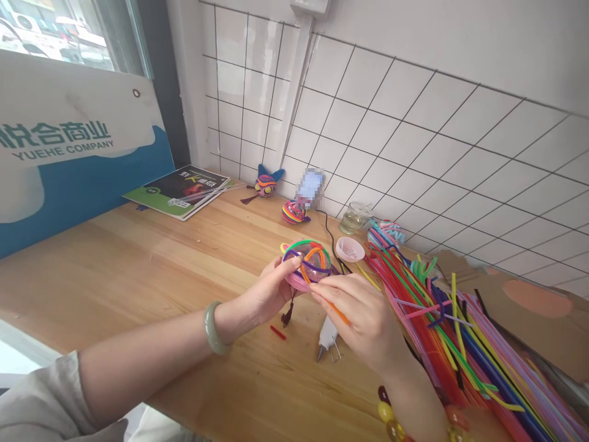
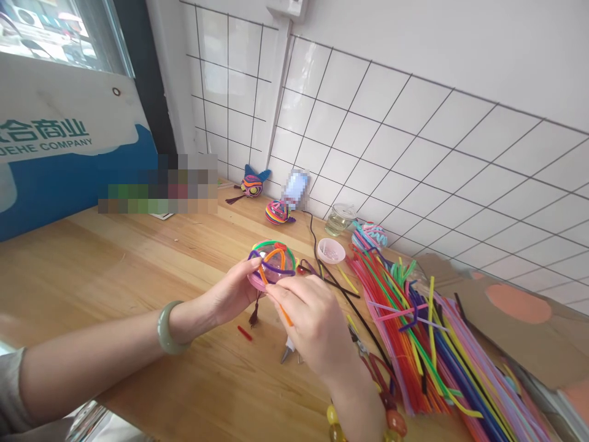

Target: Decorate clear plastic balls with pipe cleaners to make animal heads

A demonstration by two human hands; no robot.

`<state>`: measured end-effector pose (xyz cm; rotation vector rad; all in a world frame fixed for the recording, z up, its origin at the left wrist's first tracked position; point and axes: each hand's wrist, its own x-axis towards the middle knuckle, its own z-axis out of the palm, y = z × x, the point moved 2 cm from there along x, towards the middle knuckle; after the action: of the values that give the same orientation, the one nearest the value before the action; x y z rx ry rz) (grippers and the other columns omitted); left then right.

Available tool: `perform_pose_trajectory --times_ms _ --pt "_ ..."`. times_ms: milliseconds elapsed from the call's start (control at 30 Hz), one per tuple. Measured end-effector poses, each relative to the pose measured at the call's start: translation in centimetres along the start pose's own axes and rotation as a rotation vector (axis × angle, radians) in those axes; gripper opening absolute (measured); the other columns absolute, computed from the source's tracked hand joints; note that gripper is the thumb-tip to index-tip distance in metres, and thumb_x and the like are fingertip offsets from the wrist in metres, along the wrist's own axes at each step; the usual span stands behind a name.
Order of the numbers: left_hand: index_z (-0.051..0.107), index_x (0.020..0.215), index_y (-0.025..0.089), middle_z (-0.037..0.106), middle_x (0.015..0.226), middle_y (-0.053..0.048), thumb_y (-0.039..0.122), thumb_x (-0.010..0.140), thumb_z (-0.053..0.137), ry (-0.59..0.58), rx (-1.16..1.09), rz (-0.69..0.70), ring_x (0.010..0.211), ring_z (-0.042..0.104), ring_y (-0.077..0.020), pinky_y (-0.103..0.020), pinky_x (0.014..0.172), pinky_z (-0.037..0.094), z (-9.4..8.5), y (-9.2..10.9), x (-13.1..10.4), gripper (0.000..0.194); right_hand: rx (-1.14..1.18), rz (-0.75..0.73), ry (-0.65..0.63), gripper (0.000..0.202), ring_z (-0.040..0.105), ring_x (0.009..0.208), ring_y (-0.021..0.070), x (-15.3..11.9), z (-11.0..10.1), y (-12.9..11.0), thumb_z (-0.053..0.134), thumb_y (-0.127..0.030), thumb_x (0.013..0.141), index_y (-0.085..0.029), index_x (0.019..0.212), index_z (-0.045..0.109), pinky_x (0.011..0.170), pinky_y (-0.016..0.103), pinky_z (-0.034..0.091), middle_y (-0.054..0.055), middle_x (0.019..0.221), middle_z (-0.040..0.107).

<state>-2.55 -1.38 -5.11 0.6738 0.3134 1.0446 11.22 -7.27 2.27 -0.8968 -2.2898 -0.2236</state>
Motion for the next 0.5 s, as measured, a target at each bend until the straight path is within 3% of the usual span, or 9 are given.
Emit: perform_pose_trajectory --times_ms 233,500 --pt "0.066 0.114 0.016 0.072 0.105 -0.011 0.033 0.086 0.066 -0.044 0.039 0.001 0.093 0.067 -0.0192 -0.031 0.085 0.053 -0.2 -0.2 0.1 0.033 0.167 0.204 -0.162 0.020 0.069 0.083 0.0156 0.0 -0.8 0.8 0.048 -0.016 0.097 -0.020 0.103 0.067 0.072 0.027 0.056 0.005 0.092 0.072" --pt "0.065 0.116 0.017 0.071 0.112 -0.012 0.037 0.083 0.069 -0.075 0.051 -0.018 0.098 0.068 -0.0227 -0.032 0.086 0.053 -0.2 -0.1 0.0 0.038 0.188 0.403 -0.142 0.010 0.067 0.068 0.0140 -0.5 -0.7 1.5 0.057 -0.025 0.093 -0.022 0.086 0.064 0.057 0.021 0.052 0.000 0.079 0.070"
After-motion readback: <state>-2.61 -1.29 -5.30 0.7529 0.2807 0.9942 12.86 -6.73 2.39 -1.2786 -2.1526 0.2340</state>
